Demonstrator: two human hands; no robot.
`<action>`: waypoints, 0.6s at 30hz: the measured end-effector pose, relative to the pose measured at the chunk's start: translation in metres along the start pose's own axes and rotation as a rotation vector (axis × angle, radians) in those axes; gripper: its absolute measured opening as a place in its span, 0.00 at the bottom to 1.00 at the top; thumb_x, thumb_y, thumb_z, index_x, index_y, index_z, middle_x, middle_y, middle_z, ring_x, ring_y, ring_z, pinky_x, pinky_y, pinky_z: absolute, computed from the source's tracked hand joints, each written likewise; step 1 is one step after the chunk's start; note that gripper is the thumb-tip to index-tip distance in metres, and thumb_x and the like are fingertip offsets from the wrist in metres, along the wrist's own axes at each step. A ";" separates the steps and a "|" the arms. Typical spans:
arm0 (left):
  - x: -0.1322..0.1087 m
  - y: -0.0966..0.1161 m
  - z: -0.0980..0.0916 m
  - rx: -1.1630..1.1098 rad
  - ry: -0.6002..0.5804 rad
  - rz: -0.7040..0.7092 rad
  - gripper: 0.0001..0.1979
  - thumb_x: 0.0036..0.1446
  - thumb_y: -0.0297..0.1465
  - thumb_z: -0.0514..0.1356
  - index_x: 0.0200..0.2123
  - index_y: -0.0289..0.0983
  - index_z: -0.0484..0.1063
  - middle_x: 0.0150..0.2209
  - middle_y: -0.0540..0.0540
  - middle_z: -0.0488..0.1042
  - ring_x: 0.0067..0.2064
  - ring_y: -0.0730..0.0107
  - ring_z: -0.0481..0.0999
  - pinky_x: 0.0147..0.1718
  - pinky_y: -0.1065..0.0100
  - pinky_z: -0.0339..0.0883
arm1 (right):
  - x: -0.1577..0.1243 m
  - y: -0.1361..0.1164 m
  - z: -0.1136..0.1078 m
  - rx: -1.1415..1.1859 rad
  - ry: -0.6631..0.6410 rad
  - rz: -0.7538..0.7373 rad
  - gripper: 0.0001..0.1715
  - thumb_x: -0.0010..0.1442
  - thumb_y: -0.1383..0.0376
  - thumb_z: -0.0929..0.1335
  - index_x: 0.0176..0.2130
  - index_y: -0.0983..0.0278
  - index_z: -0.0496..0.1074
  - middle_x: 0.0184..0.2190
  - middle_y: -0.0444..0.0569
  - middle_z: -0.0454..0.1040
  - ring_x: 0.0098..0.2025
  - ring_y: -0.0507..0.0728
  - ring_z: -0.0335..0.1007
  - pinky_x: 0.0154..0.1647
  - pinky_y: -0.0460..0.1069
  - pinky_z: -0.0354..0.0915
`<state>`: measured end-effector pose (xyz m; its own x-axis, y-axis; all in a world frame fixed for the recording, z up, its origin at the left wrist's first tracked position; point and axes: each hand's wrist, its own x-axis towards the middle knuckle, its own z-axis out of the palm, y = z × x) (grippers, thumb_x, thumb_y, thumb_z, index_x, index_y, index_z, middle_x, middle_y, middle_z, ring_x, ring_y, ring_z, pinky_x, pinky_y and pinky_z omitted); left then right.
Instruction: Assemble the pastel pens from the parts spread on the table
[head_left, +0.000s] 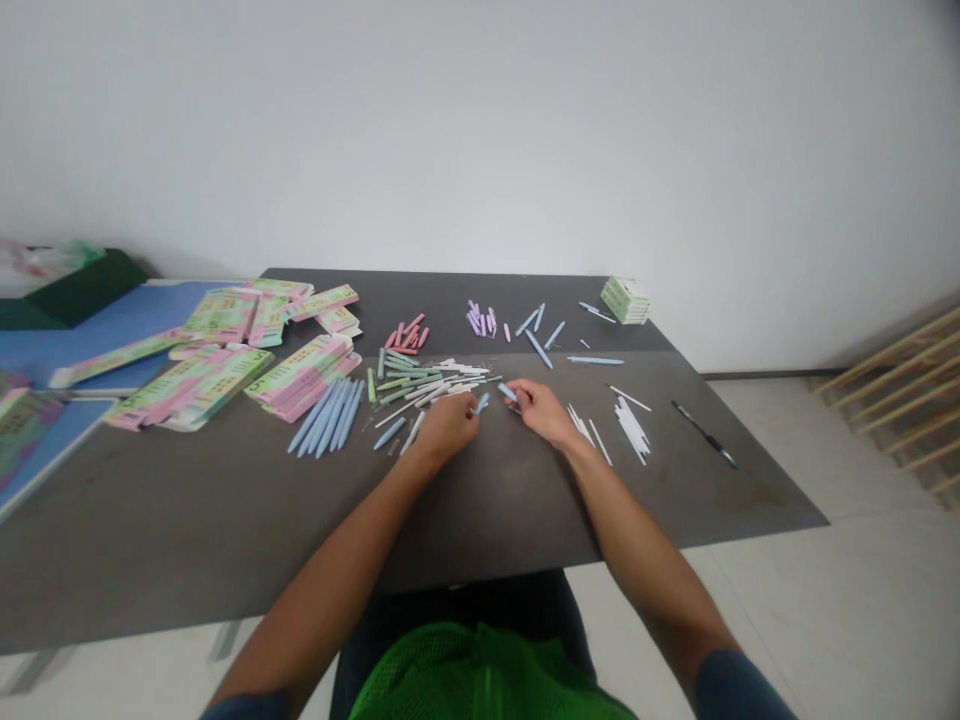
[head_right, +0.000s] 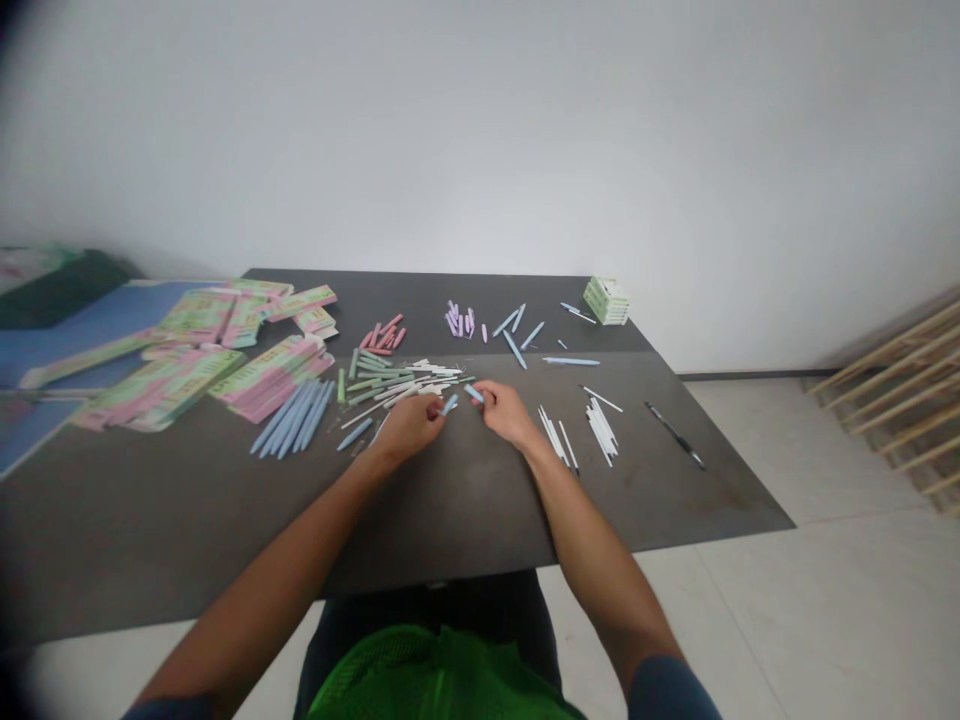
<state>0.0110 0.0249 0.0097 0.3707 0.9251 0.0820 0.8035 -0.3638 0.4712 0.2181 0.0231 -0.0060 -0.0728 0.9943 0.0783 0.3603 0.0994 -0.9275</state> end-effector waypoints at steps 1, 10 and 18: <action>-0.003 -0.002 0.000 0.009 -0.015 0.006 0.10 0.55 0.26 0.59 0.39 0.38 0.76 0.37 0.44 0.81 0.39 0.63 0.78 0.42 0.67 0.67 | -0.001 0.001 0.003 -0.134 -0.023 -0.058 0.15 0.65 0.66 0.62 0.43 0.62 0.77 0.36 0.48 0.80 0.38 0.55 0.73 0.43 0.49 0.66; -0.008 -0.005 0.006 0.073 -0.053 0.012 0.07 0.55 0.24 0.57 0.37 0.38 0.73 0.40 0.42 0.78 0.43 0.61 0.76 0.45 0.65 0.67 | -0.026 -0.003 0.022 -0.670 -0.113 -0.274 0.16 0.62 0.73 0.65 0.46 0.60 0.76 0.43 0.53 0.78 0.49 0.62 0.66 0.50 0.55 0.60; -0.011 -0.005 0.010 0.064 -0.023 0.129 0.12 0.58 0.29 0.59 0.44 0.40 0.76 0.44 0.42 0.75 0.49 0.59 0.73 0.52 0.64 0.66 | -0.024 -0.003 0.009 -0.612 -0.122 -0.247 0.13 0.57 0.71 0.70 0.43 0.60 0.77 0.43 0.51 0.78 0.47 0.60 0.68 0.52 0.54 0.61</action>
<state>0.0077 0.0158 -0.0024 0.4827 0.8678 0.1180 0.7761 -0.4863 0.4014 0.2101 -0.0016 -0.0084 -0.3124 0.9316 0.1860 0.7796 0.3633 -0.5101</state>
